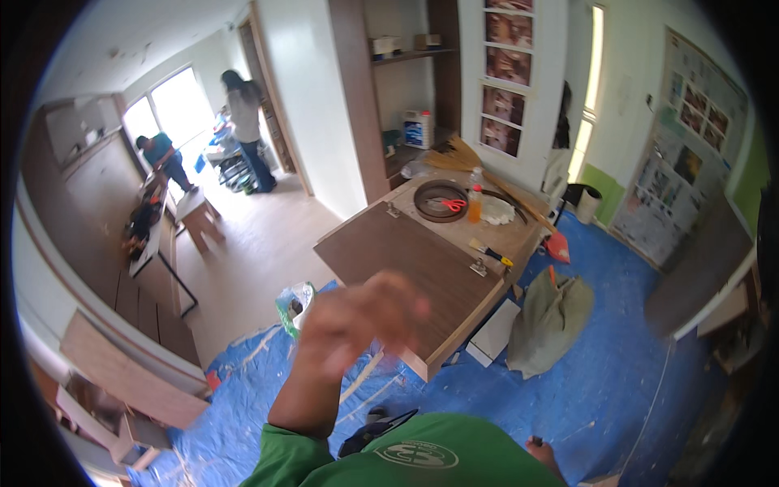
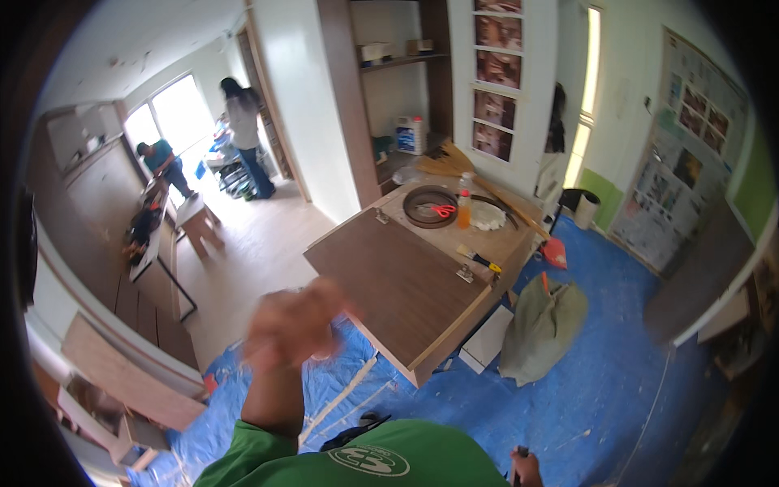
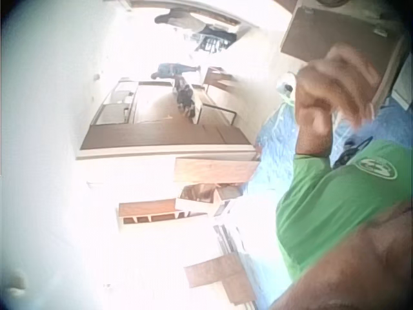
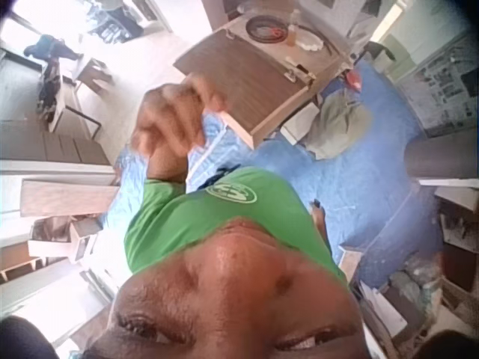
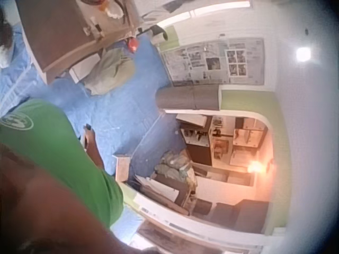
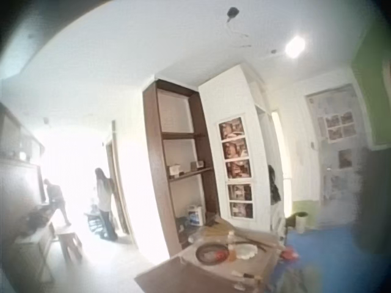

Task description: The person sands the edges of a wooden cabinet door with a sanding block, then wipes the surface with a cloth after applying liquid from a bottle. Finally, the person measures and cuts a strip of edge banding with scissors.

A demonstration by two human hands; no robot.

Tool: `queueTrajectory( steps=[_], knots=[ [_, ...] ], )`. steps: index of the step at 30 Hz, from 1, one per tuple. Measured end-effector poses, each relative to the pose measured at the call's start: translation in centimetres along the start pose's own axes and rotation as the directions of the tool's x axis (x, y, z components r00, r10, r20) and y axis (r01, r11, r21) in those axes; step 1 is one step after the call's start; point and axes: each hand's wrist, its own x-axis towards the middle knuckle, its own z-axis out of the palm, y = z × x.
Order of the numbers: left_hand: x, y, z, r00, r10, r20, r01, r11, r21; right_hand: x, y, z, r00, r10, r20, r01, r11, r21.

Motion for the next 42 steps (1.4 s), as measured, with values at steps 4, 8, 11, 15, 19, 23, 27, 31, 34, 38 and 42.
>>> queueTrajectory(
  steps=[4,8,11,15,19,23,27,31,34,38,42],
  knots=[
    [-13.9,-6.6,-2.9,0.436,-0.651,-0.622,0.874,0.472,0.119,2.8,1.7,1.9,0.988,-0.058,0.14,0.084,0.979,-0.188],
    [-39.2,-7.8,-2.3,-0.402,-0.711,-0.576,0.915,-0.306,-0.261,-0.2,-4.7,5.3,0.967,-0.066,0.244,0.128,0.96,-0.248],
    [-55.8,-5.4,3.1,-0.662,-0.59,-0.463,0.741,-0.61,-0.281,-1.9,-8.8,6.3,0.958,-0.092,0.272,0.165,0.952,-0.259],
    [-66.1,1.7,10.4,-0.758,-0.539,-0.368,0.541,-0.834,0.108,-2.9,-12.0,6.7,0.955,-0.112,0.275,0.19,0.942,-0.277],
    [-69.6,5.5,11.0,-0.832,-0.454,-0.317,0.53,-0.819,-0.218,-4.1,-14.3,7.9,0.949,-0.119,0.293,0.208,0.932,-0.296],
    [-70.7,4.1,6.9,-0.666,-0.534,-0.521,0.655,-0.753,-0.066,-5.2,-17.2,9.7,0.936,-0.137,0.324,0.234,0.93,-0.284],
    [-68.3,1.0,1.0,-0.513,-0.634,-0.579,0.791,-0.611,-0.031,-6.4,-20.6,12.3,0.911,-0.158,0.381,0.251,0.945,-0.209],
    [-62.5,-0.8,-3.3,-0.373,-0.681,-0.63,0.89,-0.455,-0.036,-8.3,-22.9,14.6,0.902,-0.183,0.392,0.258,0.955,-0.149],
    [-64.1,1.9,-5.5,-0.465,-0.651,-0.6,0.859,-0.496,-0.127,-13.0,-25.6,17.6,0.886,-0.214,0.411,0.338,0.905,-0.258],
    [-69.0,4.2,-6.2,-0.537,-0.661,-0.525,0.811,-0.576,-0.105,-12.4,-22.7,18.7,0.908,-0.327,0.261,0.415,0.778,-0.471],
    [-74.6,9.7,-4.4,-0.663,-0.555,-0.502,0.698,-0.701,-0.146,-12.7,-21.7,19.8,0.959,-0.135,0.25,0.264,0.748,-0.608]
  ],
)
